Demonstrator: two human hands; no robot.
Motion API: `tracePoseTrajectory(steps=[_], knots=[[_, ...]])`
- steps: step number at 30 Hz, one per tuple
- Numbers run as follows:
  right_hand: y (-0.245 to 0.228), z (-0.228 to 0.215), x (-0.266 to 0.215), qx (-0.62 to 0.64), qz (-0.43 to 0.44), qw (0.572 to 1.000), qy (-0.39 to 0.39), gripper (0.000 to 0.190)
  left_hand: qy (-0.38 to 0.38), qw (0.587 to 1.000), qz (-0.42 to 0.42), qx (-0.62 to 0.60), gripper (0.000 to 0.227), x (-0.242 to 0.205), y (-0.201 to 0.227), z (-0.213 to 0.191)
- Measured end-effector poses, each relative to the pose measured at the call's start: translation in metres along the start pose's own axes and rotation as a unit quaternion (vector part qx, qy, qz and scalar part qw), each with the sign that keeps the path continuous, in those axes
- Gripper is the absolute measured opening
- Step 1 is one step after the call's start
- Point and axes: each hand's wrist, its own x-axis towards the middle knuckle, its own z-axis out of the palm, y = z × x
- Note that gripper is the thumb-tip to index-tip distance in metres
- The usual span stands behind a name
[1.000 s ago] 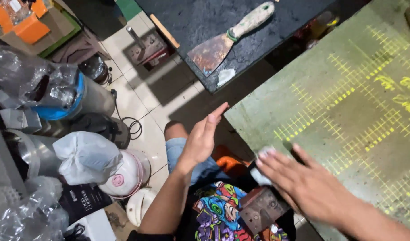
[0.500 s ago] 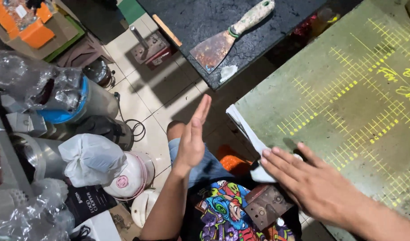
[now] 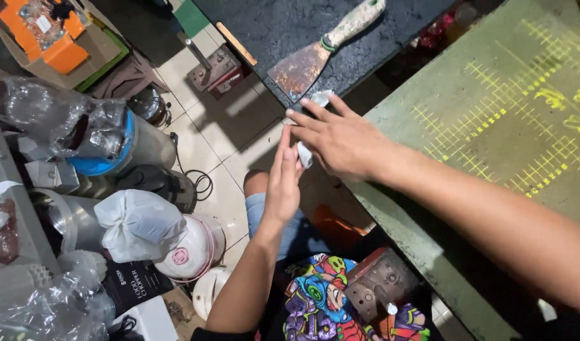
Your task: The person pours a liquid from a yellow bottle onto a white cloth and wipes a dark tabletop. They then use the cloth to wipe a green cutting mat and a metal scraper tool.
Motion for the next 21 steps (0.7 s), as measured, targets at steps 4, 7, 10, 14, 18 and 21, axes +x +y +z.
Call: tracePoseTrajectory(steps=[4,7,10,14,18,21], knots=[[0.016,0.009,0.013,0.133,0.007,0.989,0.057,0.067,0.050,0.996,0.036,-0.068,0.062,-0.004,-0.001,0.004],[-0.005,-0.044,0.012,0.277,0.074,0.945,0.157,0.046,0.074,0.989,0.119,-0.043,0.054,-0.004,0.026,0.015],[-0.029,-0.092,-0.005,0.409,0.210,0.871,0.174,0.021,0.006,0.984,0.177,-0.022,0.055,-0.005,0.049,0.022],[-0.025,-0.127,-0.041,0.438,0.382,0.809,-0.087,0.029,-0.260,0.935,0.201,0.134,0.037,-0.001,0.050,0.034],[-0.002,-0.132,-0.099,0.377,0.348,0.852,-0.109,0.057,-0.318,0.888,0.274,0.186,0.056,-0.003,0.033,0.032],[-0.001,-0.129,-0.138,0.245,0.389,0.864,-0.206,0.074,-0.207,0.890,0.347,0.210,0.035,-0.004,0.028,0.031]])
